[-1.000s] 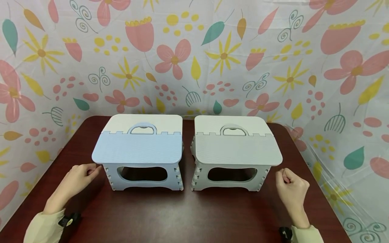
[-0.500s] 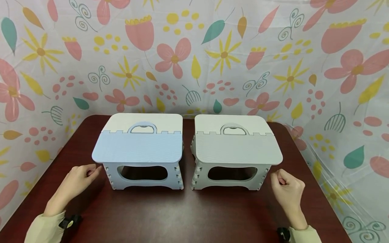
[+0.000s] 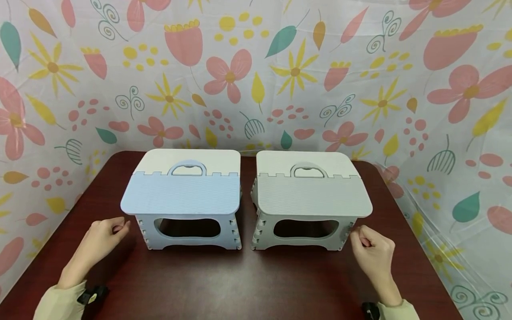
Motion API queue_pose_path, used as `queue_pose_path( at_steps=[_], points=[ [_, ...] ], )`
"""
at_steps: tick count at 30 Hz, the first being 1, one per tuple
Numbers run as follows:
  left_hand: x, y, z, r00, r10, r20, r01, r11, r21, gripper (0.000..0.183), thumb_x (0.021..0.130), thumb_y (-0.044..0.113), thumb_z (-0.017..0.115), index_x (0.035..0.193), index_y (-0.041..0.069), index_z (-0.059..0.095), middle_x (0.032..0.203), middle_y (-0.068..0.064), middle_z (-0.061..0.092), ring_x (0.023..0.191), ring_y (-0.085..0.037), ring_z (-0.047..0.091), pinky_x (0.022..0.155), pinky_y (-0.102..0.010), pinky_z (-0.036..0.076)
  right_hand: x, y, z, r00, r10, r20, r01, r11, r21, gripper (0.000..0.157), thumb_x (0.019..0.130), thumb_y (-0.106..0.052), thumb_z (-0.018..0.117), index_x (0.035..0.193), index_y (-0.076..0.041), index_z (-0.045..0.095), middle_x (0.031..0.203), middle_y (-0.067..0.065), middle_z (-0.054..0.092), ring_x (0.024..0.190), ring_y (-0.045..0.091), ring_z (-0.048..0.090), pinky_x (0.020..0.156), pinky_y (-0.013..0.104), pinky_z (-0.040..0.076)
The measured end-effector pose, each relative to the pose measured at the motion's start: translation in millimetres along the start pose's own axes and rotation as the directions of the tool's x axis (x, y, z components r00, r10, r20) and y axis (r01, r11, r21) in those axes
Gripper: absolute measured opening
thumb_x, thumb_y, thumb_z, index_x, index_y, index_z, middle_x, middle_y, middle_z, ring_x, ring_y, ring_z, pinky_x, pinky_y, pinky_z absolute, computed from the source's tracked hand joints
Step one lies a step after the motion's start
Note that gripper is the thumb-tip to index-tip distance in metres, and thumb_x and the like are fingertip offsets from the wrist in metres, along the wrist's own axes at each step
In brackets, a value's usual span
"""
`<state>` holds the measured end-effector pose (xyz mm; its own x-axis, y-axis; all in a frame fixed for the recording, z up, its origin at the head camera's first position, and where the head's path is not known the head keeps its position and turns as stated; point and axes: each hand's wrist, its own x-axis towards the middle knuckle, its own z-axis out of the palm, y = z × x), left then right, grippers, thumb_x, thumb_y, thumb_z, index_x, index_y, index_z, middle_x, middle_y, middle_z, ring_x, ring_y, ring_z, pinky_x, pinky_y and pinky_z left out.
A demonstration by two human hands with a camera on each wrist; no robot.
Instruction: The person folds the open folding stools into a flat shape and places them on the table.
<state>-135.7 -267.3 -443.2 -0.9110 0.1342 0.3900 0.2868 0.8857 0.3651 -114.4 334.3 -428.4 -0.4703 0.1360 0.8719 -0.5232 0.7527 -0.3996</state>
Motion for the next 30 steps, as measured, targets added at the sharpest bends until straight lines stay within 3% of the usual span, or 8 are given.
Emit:
queue_pose_path(
  at_steps=[7, 17, 19, 21, 25, 26, 28, 30],
  points=[
    [-0.9, 1.9, -1.9, 1.000, -0.007, -0.015, 0.007, 1.000, -0.006, 0.043, 0.084, 0.005, 0.059, 0.055, 0.014, 0.029, 0.057, 0.011, 0.013, 0.048, 0.002, 0.011, 0.043, -0.017, 0.013, 1, -7, 3.7, 0.999, -0.034, 0.020, 0.033, 0.998, 0.049, 0.039, 0.066, 0.007, 0.051, 0.045, -0.013, 0.024, 0.046, -0.010, 0.021, 0.050, -0.009, 0.016, 0.046, 0.010, 0.008],
    [-6.9, 9.1, -3.6, 0.996, -0.064, 0.066, 0.066, 0.997, -0.027, 0.042, 0.086, 0.008, 0.058, 0.055, 0.013, 0.029, 0.056, 0.010, 0.014, 0.048, 0.001, 0.012, 0.043, -0.017, 0.014, 4, -27, 8.2, 0.992, -0.098, 0.074, 0.090, 0.990, 0.104, 0.036, 0.062, 0.008, 0.048, 0.046, -0.012, 0.022, 0.047, -0.009, 0.019, 0.049, -0.007, 0.015, 0.046, 0.008, 0.008],
    [-7.0, 9.9, -3.0, 0.996, -0.061, 0.065, 0.063, 0.998, -0.023, 0.042, 0.085, 0.008, 0.058, 0.055, 0.013, 0.029, 0.055, 0.010, 0.015, 0.048, 0.001, 0.012, 0.043, -0.018, 0.014, 0, -24, 9.4, 0.991, -0.102, 0.091, 0.091, 0.989, 0.113, 0.036, 0.061, 0.009, 0.049, 0.046, -0.011, 0.023, 0.046, -0.008, 0.020, 0.047, -0.004, 0.014, 0.045, 0.009, 0.008],
    [-6.6, 10.3, -2.7, 0.997, -0.058, 0.059, 0.059, 0.998, -0.017, 0.042, 0.085, 0.008, 0.059, 0.055, 0.013, 0.030, 0.055, 0.010, 0.015, 0.048, 0.001, 0.013, 0.043, -0.018, 0.014, -17, 5, 12.8, 0.989, -0.113, 0.097, 0.100, 0.987, 0.124, 0.037, 0.064, 0.008, 0.051, 0.047, -0.012, 0.024, 0.047, -0.009, 0.020, 0.048, -0.004, 0.014, 0.046, 0.009, 0.007],
    [-5.4, 11.7, -4.2, 0.996, -0.065, 0.056, 0.066, 0.998, -0.005, 0.042, 0.086, 0.010, 0.058, 0.055, 0.014, 0.030, 0.053, 0.010, 0.017, 0.046, 0.000, 0.015, 0.042, -0.018, 0.015, -23, 8, 16.1, 0.982, -0.126, 0.143, 0.104, 0.983, 0.153, 0.037, 0.064, 0.008, 0.052, 0.048, -0.013, 0.025, 0.049, -0.010, 0.020, 0.050, -0.006, 0.014, 0.046, 0.009, 0.008],
    [-5.3, 12.1, -4.8, 0.996, -0.069, 0.059, 0.069, 0.998, -0.002, 0.042, 0.086, 0.010, 0.058, 0.055, 0.014, 0.031, 0.053, 0.010, 0.017, 0.046, 0.000, 0.015, 0.042, -0.018, 0.015, -24, 8, 17.4, 0.980, -0.132, 0.147, 0.107, 0.980, 0.167, 0.038, 0.065, 0.009, 0.051, 0.049, -0.013, 0.025, 0.050, -0.010, 0.020, 0.052, -0.007, 0.013, 0.047, 0.009, 0.007],
    [-5.5, 12.9, -5.6, 0.995, -0.076, 0.065, 0.076, 0.997, 0.002, 0.042, 0.087, 0.011, 0.058, 0.055, 0.014, 0.031, 0.053, 0.010, 0.018, 0.046, 0.000, 0.016, 0.041, -0.018, 0.015, -12, -18, 17.0, 0.975, -0.135, 0.179, 0.103, 0.979, 0.177, 0.037, 0.062, 0.010, 0.050, 0.049, -0.012, 0.024, 0.049, -0.009, 0.020, 0.050, -0.007, 0.013, 0.045, 0.008, 0.009],
    [-5.7, 13.5, -5.9, 0.995, -0.078, 0.068, 0.077, 0.997, 0.005, 0.042, 0.087, 0.011, 0.058, 0.055, 0.014, 0.031, 0.053, 0.010, 0.018, 0.046, 0.000, 0.016, 0.041, -0.019, 0.015, -15, -18, 18.4, 0.970, -0.147, 0.194, 0.110, 0.976, 0.189, 0.036, 0.063, 0.010, 0.051, 0.049, -0.012, 0.025, 0.050, -0.009, 0.020, 0.051, -0.007, 0.014, 0.045, 0.008, 0.009]
  ],
)
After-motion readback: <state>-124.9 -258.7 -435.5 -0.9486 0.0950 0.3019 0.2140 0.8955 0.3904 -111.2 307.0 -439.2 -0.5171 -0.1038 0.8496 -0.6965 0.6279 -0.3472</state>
